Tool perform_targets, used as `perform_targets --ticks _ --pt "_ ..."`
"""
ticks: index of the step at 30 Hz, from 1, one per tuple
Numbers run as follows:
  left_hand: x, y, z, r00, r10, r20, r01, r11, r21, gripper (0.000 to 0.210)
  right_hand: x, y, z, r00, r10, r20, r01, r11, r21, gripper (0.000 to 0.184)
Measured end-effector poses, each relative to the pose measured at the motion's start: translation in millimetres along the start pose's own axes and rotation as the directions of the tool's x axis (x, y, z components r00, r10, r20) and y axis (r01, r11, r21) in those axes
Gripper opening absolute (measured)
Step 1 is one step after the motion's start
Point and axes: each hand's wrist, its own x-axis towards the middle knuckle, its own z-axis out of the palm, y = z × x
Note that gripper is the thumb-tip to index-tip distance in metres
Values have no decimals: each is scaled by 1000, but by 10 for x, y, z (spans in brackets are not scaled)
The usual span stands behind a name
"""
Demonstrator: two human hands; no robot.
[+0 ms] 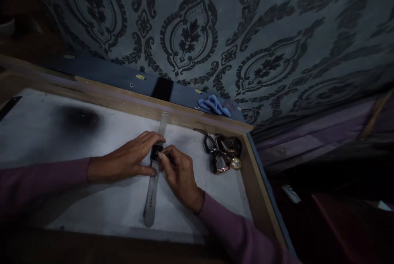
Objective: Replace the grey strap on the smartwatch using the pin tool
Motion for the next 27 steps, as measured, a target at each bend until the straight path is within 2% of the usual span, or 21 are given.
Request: perform_targets --ticks 3,9,12,18,27 --pt "0 -1 0 1000 1 -3 -1 1000 -12 63 -15 3 11 998 64 -22 -62 995 78 15" --pt "-4 -4 -4 1000 -3 0 3 1000 -27 62 -12 -14 4 995 99 -32 -96 990 100 15" --pt "-6 1 -7 1000 -9 -4 9 999 -32 60 -10 -6 -4 996 81 -23 -79 994 80 15" --pt "-5 17 -20 1000 -8 1 8 1000 -29 60 -9 4 -12 999 -35 -20 35 999 -19 13" --pt "-6 3 -9 1000 -10 12 10 1000 3 65 -13 23 -41 1000 -30 -4 30 1000 -6 12"
